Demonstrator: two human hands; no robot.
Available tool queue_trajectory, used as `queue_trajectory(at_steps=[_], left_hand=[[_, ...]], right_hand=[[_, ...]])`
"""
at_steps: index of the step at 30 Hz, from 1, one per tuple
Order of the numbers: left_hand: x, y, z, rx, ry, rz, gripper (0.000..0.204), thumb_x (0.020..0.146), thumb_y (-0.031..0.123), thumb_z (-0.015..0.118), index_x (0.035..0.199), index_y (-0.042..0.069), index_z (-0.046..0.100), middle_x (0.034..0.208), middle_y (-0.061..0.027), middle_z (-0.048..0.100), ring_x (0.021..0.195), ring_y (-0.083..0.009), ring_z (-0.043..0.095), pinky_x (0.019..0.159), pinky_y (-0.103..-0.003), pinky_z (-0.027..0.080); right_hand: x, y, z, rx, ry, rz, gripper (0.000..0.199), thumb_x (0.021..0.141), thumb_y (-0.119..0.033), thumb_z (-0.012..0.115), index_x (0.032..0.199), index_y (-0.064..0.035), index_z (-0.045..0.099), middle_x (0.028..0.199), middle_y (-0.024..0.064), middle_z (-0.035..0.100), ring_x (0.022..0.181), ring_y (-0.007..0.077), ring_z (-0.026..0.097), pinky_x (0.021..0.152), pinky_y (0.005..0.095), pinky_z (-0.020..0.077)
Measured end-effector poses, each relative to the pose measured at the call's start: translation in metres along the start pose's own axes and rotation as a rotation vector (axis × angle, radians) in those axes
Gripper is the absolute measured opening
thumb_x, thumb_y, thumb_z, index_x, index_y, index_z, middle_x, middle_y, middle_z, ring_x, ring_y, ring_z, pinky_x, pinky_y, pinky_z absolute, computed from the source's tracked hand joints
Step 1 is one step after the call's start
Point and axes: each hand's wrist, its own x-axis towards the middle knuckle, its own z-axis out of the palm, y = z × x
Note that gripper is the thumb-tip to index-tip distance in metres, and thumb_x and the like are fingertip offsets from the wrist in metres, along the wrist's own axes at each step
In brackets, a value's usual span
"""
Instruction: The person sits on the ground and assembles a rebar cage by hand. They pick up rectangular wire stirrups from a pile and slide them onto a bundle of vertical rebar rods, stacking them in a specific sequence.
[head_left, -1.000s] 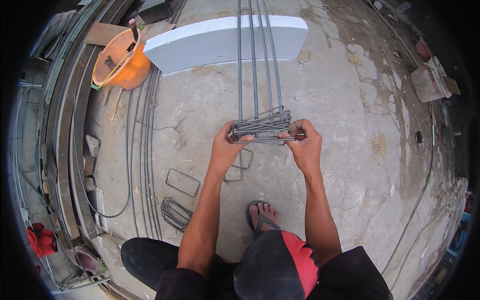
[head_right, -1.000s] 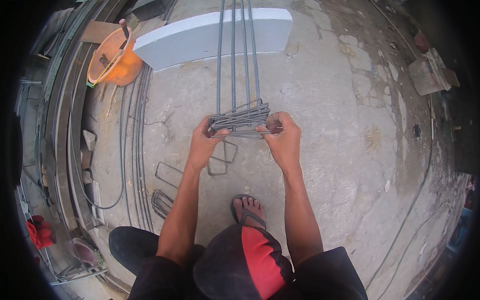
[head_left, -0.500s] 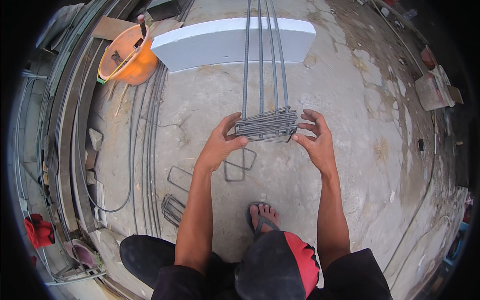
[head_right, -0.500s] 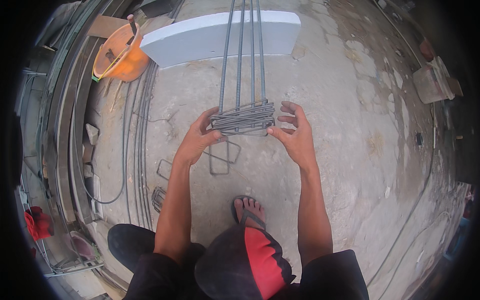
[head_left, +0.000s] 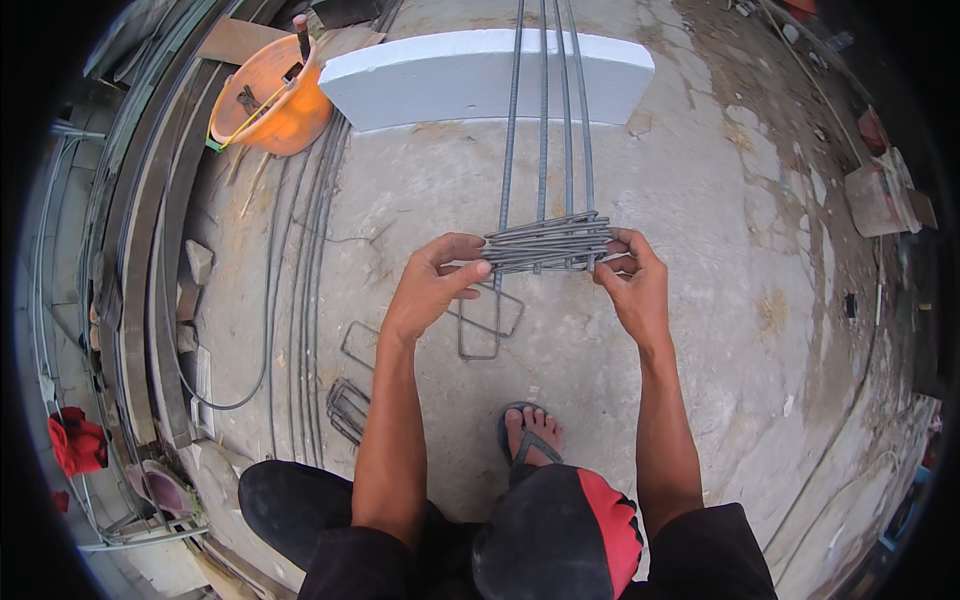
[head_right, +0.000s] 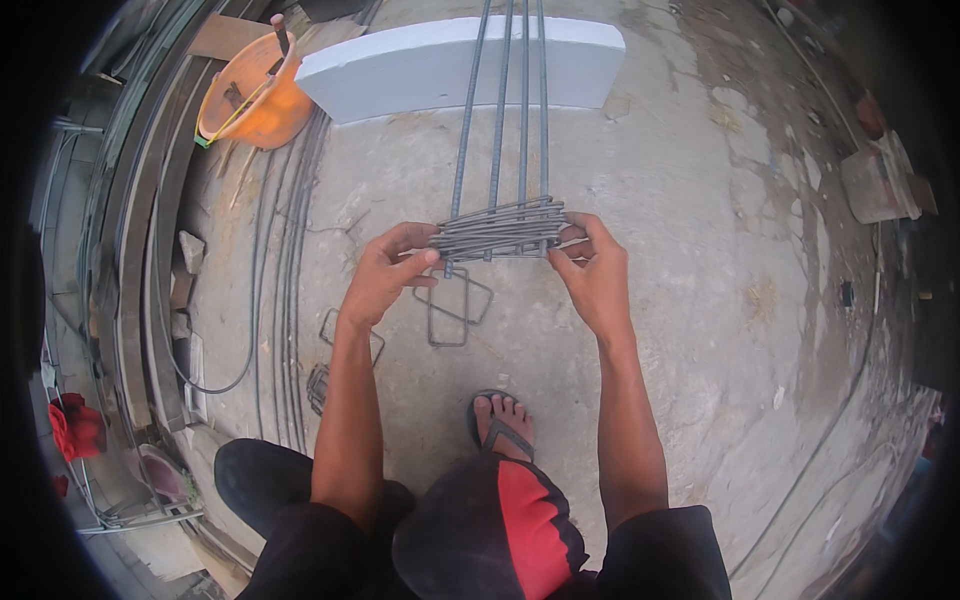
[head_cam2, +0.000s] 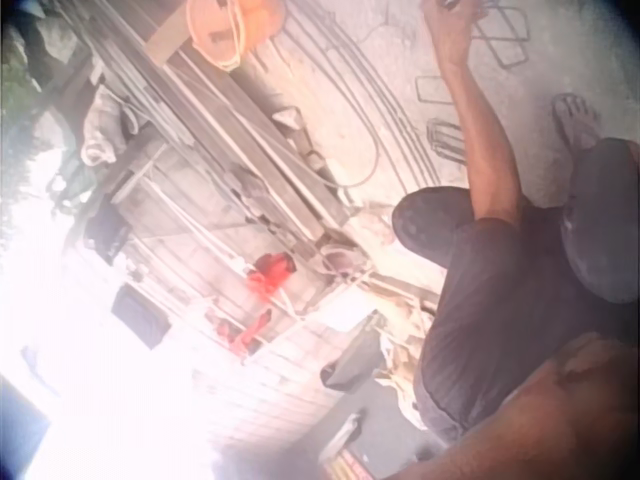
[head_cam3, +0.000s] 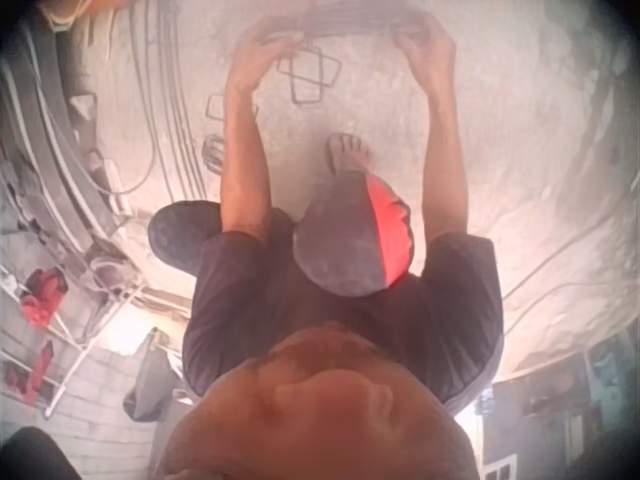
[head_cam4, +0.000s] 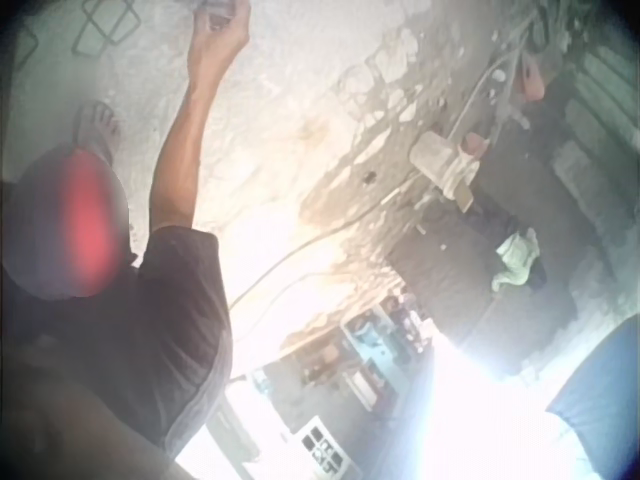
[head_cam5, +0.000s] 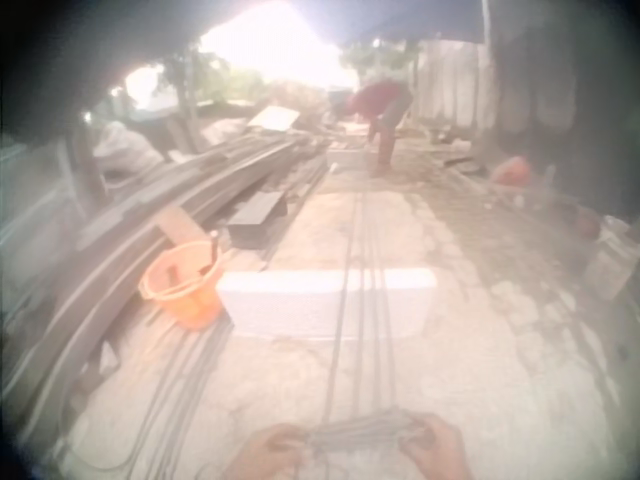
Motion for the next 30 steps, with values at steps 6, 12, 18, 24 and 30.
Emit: queue_trajectory(at_steps=[6, 12, 18, 24, 30], left_hand=[[0.008, -0.013, 0.038, -0.587, 0.089, -0.059, 0.083, 0.107, 0.057, 0.061, 0.156, -0.006, 0.043, 0.14, -0.0223, 0.063, 0.128, -0.0303, 0.065, 0.111, -0.048, 0.054], [0.02, -0.01, 0.06, -0.465, 0.119, -0.029, 0.094, 0.109, 0.068, 0.044, 0.16, -0.01, 0.035, 0.15, -0.0263, 0.055, 0.14, -0.036, 0.056, 0.116, -0.053, 0.048], [0.014, -0.005, 0.064, -0.522, 0.145, -0.168, 0.093, 0.11, 0.071, 0.035, 0.159, -0.009, 0.038, 0.149, -0.0228, 0.057, 0.14, -0.0326, 0.057, 0.119, -0.053, 0.045], [0.018, -0.013, 0.071, -0.394, 0.21, -0.128, 0.091, 0.111, 0.069, 0.037, 0.159, -0.008, 0.038, 0.149, -0.0207, 0.058, 0.14, -0.0307, 0.055, 0.122, -0.053, 0.041], [0.022, -0.014, 0.074, -0.519, 0.171, -0.111, 0.084, 0.111, 0.064, 0.044, 0.154, -0.008, 0.042, 0.143, -0.0191, 0.061, 0.135, -0.0284, 0.059, 0.119, -0.052, 0.046]], right_hand=[[-0.015, 0.007, 0.021, 0.059, 0.11, -0.062, 0.048, 0.09, 0.006, 0.075, 0.137, 0.0021, 0.064, 0.115, 0.015, 0.071, 0.096, 0.0202, 0.074, 0.083, 0.034, 0.063], [0.001, 0.002, 0.004, -0.061, 0.167, -0.163, 0.043, 0.091, 0.005, 0.075, 0.133, 0.0006, 0.068, 0.116, 0.0157, 0.071, 0.095, 0.0191, 0.074, 0.083, 0.0343, 0.0635], [-0.008, 0.002, 0.003, 0.137, 0.065, -0.092, 0.033, 0.093, 0.001, 0.077, 0.126, 0.0008, 0.072, 0.11, 0.0106, 0.071, 0.092, 0.016, 0.072, 0.081, 0.0343, 0.0634], [-0.016, 0.02, 0.005, 0.416, 0.096, -0.026, 0.023, 0.096, -0.005, 0.079, 0.117, 0.0027, 0.072, 0.116, 0.0125, 0.068, 0.104, 0.0186, 0.07, 0.084, 0.0356, 0.0632], [-0.017, 0.014, 0.016, 0.163, 0.139, -0.151, 0.027, 0.099, -0.017, 0.08, 0.114, 0.0022, 0.068, 0.136, 0.015, 0.062, 0.11, 0.023, 0.07, 0.087, 0.0381, 0.0624]])
